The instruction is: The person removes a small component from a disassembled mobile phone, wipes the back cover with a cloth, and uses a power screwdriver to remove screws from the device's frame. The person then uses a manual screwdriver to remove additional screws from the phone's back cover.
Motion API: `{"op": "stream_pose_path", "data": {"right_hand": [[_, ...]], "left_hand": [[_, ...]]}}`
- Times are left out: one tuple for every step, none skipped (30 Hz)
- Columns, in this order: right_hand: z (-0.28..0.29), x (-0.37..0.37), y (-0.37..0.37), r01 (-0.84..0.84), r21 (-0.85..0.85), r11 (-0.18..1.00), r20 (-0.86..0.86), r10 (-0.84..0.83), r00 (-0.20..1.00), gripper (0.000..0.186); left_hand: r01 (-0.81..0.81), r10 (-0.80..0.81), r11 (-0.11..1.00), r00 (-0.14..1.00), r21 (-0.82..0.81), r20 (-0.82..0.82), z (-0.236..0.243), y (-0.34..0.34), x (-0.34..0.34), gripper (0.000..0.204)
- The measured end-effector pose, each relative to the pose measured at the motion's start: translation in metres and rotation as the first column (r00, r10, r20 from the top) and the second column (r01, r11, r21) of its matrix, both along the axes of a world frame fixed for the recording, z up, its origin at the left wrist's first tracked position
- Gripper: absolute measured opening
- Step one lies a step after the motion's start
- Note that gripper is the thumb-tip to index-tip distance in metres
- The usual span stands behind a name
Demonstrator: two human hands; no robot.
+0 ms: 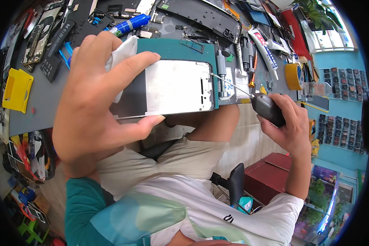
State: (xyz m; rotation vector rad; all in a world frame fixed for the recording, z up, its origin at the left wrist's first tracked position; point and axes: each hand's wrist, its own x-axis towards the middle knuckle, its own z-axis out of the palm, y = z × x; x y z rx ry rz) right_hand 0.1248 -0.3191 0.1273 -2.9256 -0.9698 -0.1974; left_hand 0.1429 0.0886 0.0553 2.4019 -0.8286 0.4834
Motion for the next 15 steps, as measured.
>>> {"op": "stream_pose_path", "data": {"right_hand": [[0.0003, -0.0001, -0.0005, 0.005, -0.006, 1.000, 0.000, -0.005, 1.000, 0.054], [0.0005, -0.0002, -0.0006, 0.009, -0.013, 1.000, -0.001, -0.009, 1.000, 0.054], [0.0007, -0.0004, -0.0004, 0.018, -0.012, 1.000, -0.006, -0.018, 1.000, 0.053], [0.0009, -0.0007, 0.0000, 0.027, -0.012, 1.000, -0.012, -0.027, 1.000, 0.053], [0.0010, -0.0005, 0.0002, 0.035, -0.011, 0.999, -0.018, -0.035, 0.999, 0.053], [0.0012, 0.0009, 0.0000, 0.037, -0.026, 0.999, -0.004, -0.037, 0.999, 0.053], [0.0014, 0.0022, -0.0007, 0.039, -0.040, 0.998, 0.009, -0.039, 0.999, 0.053], [0.0016, 0.0035, -0.0016, 0.042, -0.054, 0.998, 0.022, -0.041, 0.999, 0.053], [0.0004, 0.0038, -0.0028, 0.044, -0.046, 0.998, 0.031, -0.042, 0.999, 0.053], [-0.0013, 0.0045, -0.0045, 0.045, -0.037, 0.998, 0.038, -0.043, 0.998, 0.053], [-0.0022, 0.0046, -0.0060, 0.046, -0.029, 0.999, 0.046, -0.044, 0.998, 0.053], [-0.0018, 0.0052, -0.0064, 0.041, 0.013, 0.999, 0.052, -0.042, 0.998, 0.054], [-0.0007, 0.0047, -0.0067, 0.035, 0.054, 0.998, 0.058, -0.038, 0.998, 0.055], [-0.0001, 0.0039, -0.0068, 0.029, 0.095, 0.995, 0.063, -0.035, 0.997, 0.055], [-0.0014, 0.0013, -0.0065, 0.028, 0.136, 0.990, 0.077, -0.038, 0.996, 0.056]], "left_hand": [[-0.008, 0.008, 1.000, 1.000, -0.003, -0.005, 0.0006, -0.0007, -0.0005, 0.083], [-0.016, 0.016, 1.000, 1.000, -0.006, -0.011, 0.0013, -0.0015, -0.0017, 0.082], [-0.025, 0.024, 1.000, 1.000, -0.010, -0.016, 0.0013, -0.0023, -0.0024, 0.082], [-0.024, 0.024, 1.000, 1.000, -0.011, -0.014, 0.0013, -0.0026, -0.0024, 0.082], [-0.024, 0.024, 1.000, 1.000, -0.012, -0.013, 0.0012, -0.0028, -0.0024, 0.082], [-0.023, 0.023, 1.000, 1.000, -0.014, -0.008, 0.0011, -0.0029, -0.0011, 0.082], [-0.026, 0.026, 1.000, 1.000, -0.017, -0.011, 0.0010, -0.0027, -0.0003, 0.082], [-0.030, 0.029, 0.999, 0.999, -0.020, -0.015, 0.0011, -0.0027, 0.0002, 0.083], [-0.031, 0.031, 0.999, 0.999, -0.020, -0.021, 0.0014, -0.0023, -0.0002, 0.083], [-0.031, 0.030, 0.999, 0.999, -0.033, -0.031, 0.0010, -0.0030, -0.0005, 0.083], [-0.031, 0.029, 0.999, 0.999, -0.045, -0.041, 0.0003, -0.0044, -0.0010, 0.083], [-0.037, 0.035, 0.998, 0.998, -0.053, -0.048, 0.0012, -0.0045, -0.0017, 0.083], [-0.041, 0.038, 0.998, 0.998, -0.045, -0.059, 0.0027, -0.0042, -0.0026, 0.083], [-0.046, 0.043, 0.998, 0.997, -0.038, -0.071, 0.0043, -0.0041, -0.0039, 0.084], [-0.046, 0.044, 0.999, 0.996, -0.028, -0.082, 0.0053, -0.0042, -0.0053, 0.084]]}}
